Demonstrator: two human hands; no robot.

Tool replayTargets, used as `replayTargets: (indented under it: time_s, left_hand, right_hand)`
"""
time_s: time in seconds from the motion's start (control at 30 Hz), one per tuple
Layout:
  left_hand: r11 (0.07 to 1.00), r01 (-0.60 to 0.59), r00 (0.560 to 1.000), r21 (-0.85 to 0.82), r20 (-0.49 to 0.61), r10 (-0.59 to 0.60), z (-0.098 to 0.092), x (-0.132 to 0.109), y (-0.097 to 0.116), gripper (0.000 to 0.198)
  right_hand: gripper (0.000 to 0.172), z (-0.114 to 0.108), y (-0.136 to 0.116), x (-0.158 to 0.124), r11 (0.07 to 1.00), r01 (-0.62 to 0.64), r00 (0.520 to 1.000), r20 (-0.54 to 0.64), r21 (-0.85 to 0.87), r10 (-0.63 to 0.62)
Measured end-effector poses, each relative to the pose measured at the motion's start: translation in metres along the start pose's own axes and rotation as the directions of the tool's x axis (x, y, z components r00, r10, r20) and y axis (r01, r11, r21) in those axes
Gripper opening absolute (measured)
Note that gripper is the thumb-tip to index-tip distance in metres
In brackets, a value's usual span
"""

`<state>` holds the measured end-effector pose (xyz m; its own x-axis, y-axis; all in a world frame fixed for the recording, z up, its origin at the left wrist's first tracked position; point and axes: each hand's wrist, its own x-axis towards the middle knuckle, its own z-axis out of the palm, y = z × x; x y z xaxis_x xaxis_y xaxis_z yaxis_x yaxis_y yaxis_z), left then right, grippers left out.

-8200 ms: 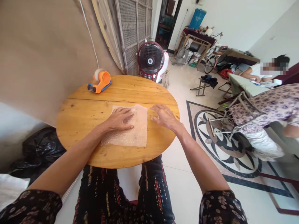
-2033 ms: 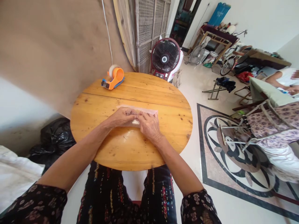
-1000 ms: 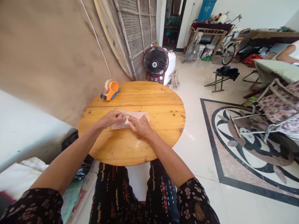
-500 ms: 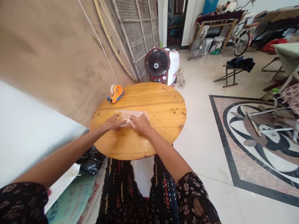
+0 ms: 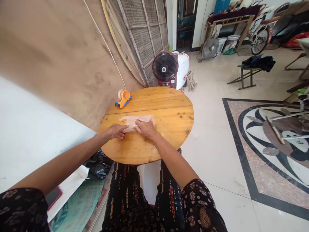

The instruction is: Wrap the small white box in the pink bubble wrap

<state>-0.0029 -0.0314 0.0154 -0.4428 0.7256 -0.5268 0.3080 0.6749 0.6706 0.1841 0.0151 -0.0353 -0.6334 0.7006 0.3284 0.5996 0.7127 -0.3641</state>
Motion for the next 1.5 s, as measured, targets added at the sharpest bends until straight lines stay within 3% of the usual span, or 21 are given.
replayTargets:
  time_s: [0.3, 0.63, 1.07, 1.5]
  left_hand:
    - [0.995, -0.004, 0.998, -0.098, 0.067, 0.011, 0.004, 0.011, -0.001, 0.035]
    - [0.964, -0.005, 0.994, -0.266, 0.105, 0.034, 0.008, 0.003, 0.006, 0.018]
    - [0.901, 0.01, 0.997, -0.433, 0.073, 0.024, 0.018, 0.002, 0.004, 0.02]
    - [0.902, -0.243, 0.97, -0.356, -0.081, 0.229, 0.034, -0.003, 0.004, 0.018]
  right_hand:
    - [0.026, 0.001, 0.002, 0.0, 0.999, 0.04, 0.999, -0.029, 0.022, -0.039]
    - [0.028, 0.002, 0.003, 0.0, 1.0, 0.011, 1.0, -0.015, 0.019, -0.011]
    - [0.046, -0.008, -0.003, 0.0, 0.999, 0.035, 0.999, -0.022, 0.026, -0.034]
    - [0.06, -0.005, -0.001, 0.001, 0.997, 0.016, 1.0, -0.005, 0.081, -0.015]
